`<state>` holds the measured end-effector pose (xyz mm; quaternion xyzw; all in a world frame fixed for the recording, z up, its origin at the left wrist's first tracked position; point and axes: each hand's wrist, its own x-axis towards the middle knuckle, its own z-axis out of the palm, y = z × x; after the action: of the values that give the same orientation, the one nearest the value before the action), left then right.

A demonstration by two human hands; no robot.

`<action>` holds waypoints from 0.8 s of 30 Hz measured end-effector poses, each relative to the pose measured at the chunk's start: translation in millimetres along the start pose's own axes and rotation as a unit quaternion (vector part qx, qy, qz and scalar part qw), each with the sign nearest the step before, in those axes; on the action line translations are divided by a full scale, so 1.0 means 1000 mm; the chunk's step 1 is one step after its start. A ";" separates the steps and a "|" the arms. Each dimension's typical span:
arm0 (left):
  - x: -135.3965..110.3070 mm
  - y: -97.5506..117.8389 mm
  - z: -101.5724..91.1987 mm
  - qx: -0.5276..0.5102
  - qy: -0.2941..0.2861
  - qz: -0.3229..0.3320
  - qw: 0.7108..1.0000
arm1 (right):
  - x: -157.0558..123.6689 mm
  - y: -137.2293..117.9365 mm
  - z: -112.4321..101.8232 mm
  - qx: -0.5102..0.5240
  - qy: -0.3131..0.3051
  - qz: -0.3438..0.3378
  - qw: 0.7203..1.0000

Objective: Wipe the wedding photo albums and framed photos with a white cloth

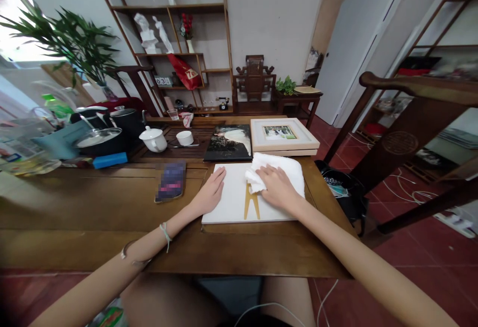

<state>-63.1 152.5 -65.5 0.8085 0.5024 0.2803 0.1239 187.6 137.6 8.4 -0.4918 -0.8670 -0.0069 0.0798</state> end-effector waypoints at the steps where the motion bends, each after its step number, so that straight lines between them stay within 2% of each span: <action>1: 0.000 0.000 0.000 0.000 0.001 0.000 1.000 | -0.009 -0.004 0.001 -0.009 -0.007 0.006 1.000; 4: 0.000 0.003 -0.001 -0.002 0.005 0.000 1.000 | -0.040 -0.025 0.005 -0.023 -0.022 -0.014 0.999; 9: 0.000 0.005 -0.002 -0.002 -0.001 -0.008 1.000 | -0.088 -0.065 0.012 -0.010 -0.010 -0.171 0.985; 12: 0.000 0.004 -0.003 -0.002 -0.008 -0.004 1.000 | -0.097 -0.074 0.013 -0.003 -0.010 -0.225 0.974; 16: 0.000 0.002 -0.003 -0.002 -0.002 0.006 1.000 | -0.079 -0.066 0.007 0.009 -0.037 -0.203 0.978; 20: 0.000 0.002 -0.003 0.002 -0.001 0.004 1.000 | -0.038 -0.048 0.002 0.006 -0.050 -0.121 0.991; 24: 0.000 0.002 -0.004 0.001 -0.007 0.006 1.000 | 0.007 -0.033 0.006 -0.002 -0.021 -0.058 0.998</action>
<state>-63.6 151.4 -61.6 0.8135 0.4969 0.2751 0.1249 155.8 126.9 5.7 -0.4406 -0.8957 -0.0027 0.0597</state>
